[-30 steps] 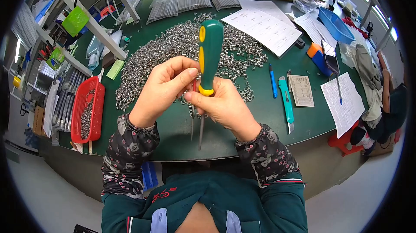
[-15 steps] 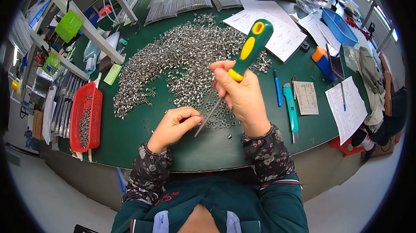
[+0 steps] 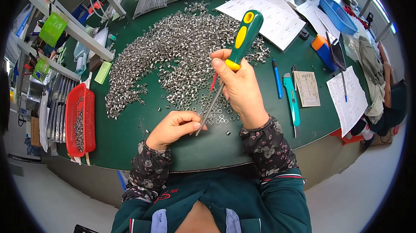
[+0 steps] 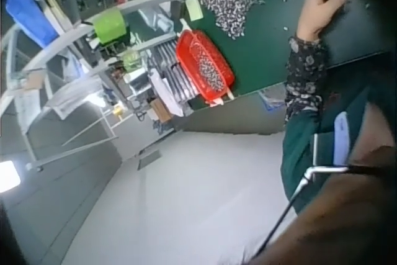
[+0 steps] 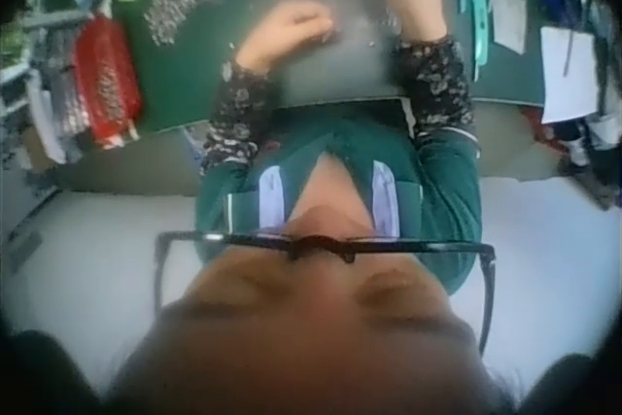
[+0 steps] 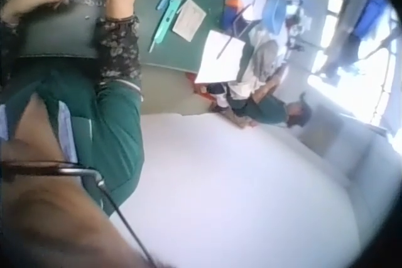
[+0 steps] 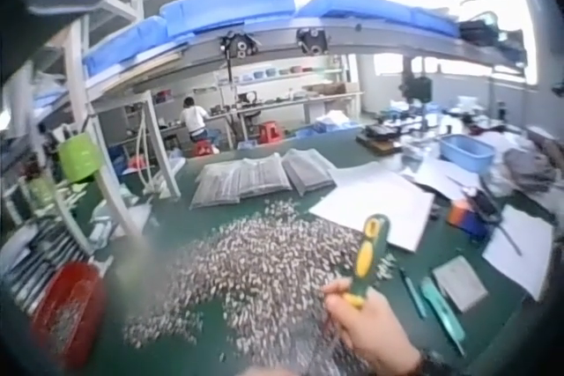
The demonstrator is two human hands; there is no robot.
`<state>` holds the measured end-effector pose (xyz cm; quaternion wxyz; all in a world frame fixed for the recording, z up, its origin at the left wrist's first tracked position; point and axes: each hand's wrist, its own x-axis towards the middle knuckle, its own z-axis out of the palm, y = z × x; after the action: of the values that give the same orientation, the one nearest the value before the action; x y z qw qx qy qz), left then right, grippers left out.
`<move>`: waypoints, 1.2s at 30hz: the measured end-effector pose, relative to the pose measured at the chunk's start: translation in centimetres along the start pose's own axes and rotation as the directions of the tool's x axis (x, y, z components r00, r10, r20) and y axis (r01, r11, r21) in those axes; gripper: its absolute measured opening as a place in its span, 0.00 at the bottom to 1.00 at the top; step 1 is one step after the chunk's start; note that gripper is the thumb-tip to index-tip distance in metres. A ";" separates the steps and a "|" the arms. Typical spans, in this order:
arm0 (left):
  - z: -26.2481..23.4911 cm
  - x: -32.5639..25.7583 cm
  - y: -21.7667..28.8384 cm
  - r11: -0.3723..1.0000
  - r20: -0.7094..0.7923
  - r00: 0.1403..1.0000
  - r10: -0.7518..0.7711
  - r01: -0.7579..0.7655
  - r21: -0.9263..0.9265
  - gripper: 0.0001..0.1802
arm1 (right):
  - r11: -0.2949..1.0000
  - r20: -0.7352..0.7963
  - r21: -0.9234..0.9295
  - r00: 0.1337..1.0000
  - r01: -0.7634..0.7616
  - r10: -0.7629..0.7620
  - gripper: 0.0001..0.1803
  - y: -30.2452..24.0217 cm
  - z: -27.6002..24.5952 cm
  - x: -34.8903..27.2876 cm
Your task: Sorting small metal ring-like components on a green workbench and using a screwdriver to probe through them.
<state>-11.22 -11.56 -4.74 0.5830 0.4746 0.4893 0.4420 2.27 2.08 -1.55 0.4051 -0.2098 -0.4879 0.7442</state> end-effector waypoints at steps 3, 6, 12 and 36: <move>0.0 -0.1 -0.2 0.998 0.019 0.999 0.030 -0.031 0.050 0.08 | 1.000 0.012 0.018 1.000 0.003 -0.003 0.12 0.3 0.0 -0.2; 0.0 -0.2 -0.2 0.984 -0.024 0.995 0.093 -0.088 0.153 0.08 | 0.995 0.009 0.060 0.997 -0.074 0.073 0.12 0.3 -0.2 -0.2; -0.5 -0.6 -0.4 0.988 -0.076 0.994 0.083 -0.072 0.135 0.09 | 0.974 0.230 -0.088 0.947 -0.209 0.224 0.06 0.4 -0.9 -0.7; -1.3 -0.3 -2.6 0.714 -0.281 0.959 0.019 -0.210 -0.668 0.06 | 0.970 0.024 -0.104 0.975 0.221 -0.220 0.06 1.6 -0.1 -2.0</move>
<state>-12.38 -12.13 -7.36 0.6213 0.1919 0.3289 0.6848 2.88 0.21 -3.17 0.4708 -0.1709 -0.5493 0.6688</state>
